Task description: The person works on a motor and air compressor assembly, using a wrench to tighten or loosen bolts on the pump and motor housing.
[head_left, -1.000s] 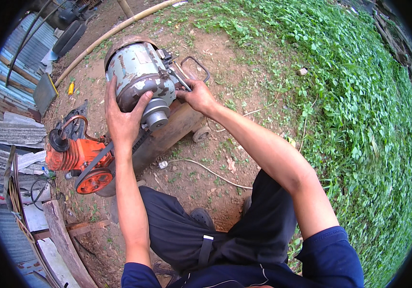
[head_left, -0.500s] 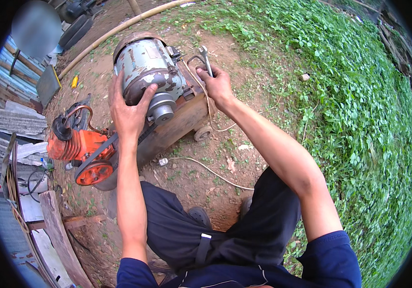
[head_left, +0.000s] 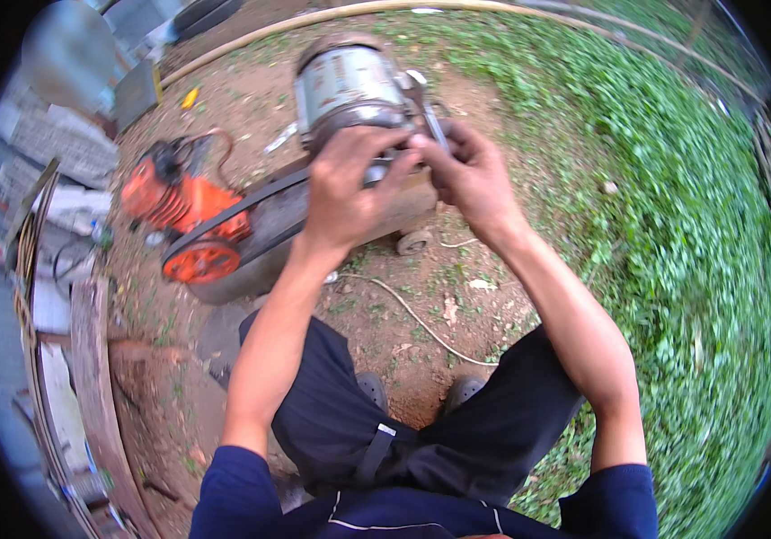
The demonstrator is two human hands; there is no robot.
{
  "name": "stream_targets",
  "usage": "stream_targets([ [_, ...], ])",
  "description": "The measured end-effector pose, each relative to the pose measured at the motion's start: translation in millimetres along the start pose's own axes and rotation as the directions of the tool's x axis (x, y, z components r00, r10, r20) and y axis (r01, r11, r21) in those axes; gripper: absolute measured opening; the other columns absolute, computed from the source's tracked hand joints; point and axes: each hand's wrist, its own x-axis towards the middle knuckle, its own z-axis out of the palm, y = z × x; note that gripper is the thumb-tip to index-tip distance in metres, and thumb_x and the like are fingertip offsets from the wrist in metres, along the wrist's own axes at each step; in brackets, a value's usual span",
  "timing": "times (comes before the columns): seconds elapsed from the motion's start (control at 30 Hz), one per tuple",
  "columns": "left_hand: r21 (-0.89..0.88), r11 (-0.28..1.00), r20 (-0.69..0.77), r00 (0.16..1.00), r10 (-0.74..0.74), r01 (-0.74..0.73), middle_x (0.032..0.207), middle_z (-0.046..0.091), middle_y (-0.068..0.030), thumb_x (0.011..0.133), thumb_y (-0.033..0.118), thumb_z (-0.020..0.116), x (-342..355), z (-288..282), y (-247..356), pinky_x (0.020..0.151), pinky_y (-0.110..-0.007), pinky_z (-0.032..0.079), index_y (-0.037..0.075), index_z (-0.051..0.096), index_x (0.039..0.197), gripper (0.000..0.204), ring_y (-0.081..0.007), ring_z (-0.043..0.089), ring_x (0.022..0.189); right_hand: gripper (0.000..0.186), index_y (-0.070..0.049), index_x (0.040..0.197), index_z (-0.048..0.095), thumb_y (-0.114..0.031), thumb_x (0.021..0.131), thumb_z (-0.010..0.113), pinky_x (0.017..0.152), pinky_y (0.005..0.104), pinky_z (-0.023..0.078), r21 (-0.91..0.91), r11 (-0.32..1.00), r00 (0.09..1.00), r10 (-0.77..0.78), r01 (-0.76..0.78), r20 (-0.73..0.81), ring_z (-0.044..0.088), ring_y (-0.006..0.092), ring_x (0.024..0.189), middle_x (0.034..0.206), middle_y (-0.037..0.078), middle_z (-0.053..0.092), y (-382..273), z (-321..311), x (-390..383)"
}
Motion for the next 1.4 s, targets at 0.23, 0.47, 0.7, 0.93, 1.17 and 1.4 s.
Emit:
stream_targets([
  [0.23,-0.192,0.971,-0.034,0.988,-0.153,0.144,0.090,0.070,-0.0066,0.083,0.014,0.074,-13,-43,-7,0.064,-0.027,0.053,0.005,0.069,0.102,0.022,-0.0120,0.067,0.077,0.019,-0.006,0.096,0.065,-0.024,0.090,0.068,0.041,0.0195,0.024,0.158,0.987,1.000,0.024,-0.025,0.006,0.037,0.0002,0.047,0.062,-0.007,0.050,9,45,3],
  [0.47,-0.381,0.759,0.090,0.838,-0.538,0.528,0.093,0.070,-0.0048,0.090,0.016,0.067,-29,-104,-20,0.071,-0.025,0.053,0.004,0.069,0.104,0.018,-0.0080,0.065,0.079,0.022,-0.007,0.108,0.065,-0.024,0.095,0.061,0.043,0.0184,0.025,0.100,0.994,0.994,0.034,-0.045,0.106,0.037,0.0010,0.050,0.070,-0.005,0.053,4,106,-4],
  [0.7,-0.346,0.727,0.054,0.786,-0.616,0.593,0.086,0.062,-0.0001,0.097,0.023,0.057,-49,-117,-24,0.069,-0.023,0.046,0.002,0.064,0.103,0.023,-0.0062,0.055,0.076,0.030,-0.013,0.079,0.045,-0.034,0.096,0.057,0.048,0.0229,0.028,0.077,0.983,0.966,-0.145,0.165,-0.216,0.035,0.0056,0.052,0.063,-0.005,0.038,5,76,25],
  [0.93,-0.343,0.485,0.580,0.587,-0.565,0.805,0.075,0.055,0.0004,0.103,0.026,0.045,-65,-32,11,0.062,-0.023,0.045,0.002,0.057,0.097,0.027,-0.0071,0.050,0.064,0.025,-0.003,0.110,0.060,-0.021,0.096,0.050,0.041,0.0254,0.029,-0.133,0.923,0.874,0.284,-0.360,-0.394,0.035,0.0085,0.048,0.065,-0.003,0.041,63,-52,45],
  [1.17,-0.291,-0.188,0.795,0.128,-0.593,0.938,0.078,0.052,-0.0017,0.098,0.012,0.040,-134,95,-16,0.058,-0.029,0.043,0.002,0.057,0.098,0.020,-0.0117,0.048,0.065,0.033,0.000,0.109,0.064,-0.027,0.094,0.054,0.070,0.0407,0.052,-0.744,0.646,0.985,0.077,-0.168,-0.155,0.067,0.0309,0.077,0.091,0.018,0.070,101,-46,43],
  [1.4,-0.635,-0.572,0.639,-0.064,-0.767,0.520,0.056,0.032,0.0072,0.098,0.026,0.044,-103,136,-60,0.045,-0.024,0.026,0.012,0.054,0.084,0.023,-0.0076,0.028,0.047,0.031,0.000,0.109,0.064,-0.025,0.093,0.054,0.080,0.0393,0.050,-0.804,0.577,0.977,-0.050,-0.141,-0.207,0.068,0.0286,0.084,0.081,0.013,0.071,117,-38,56],
])
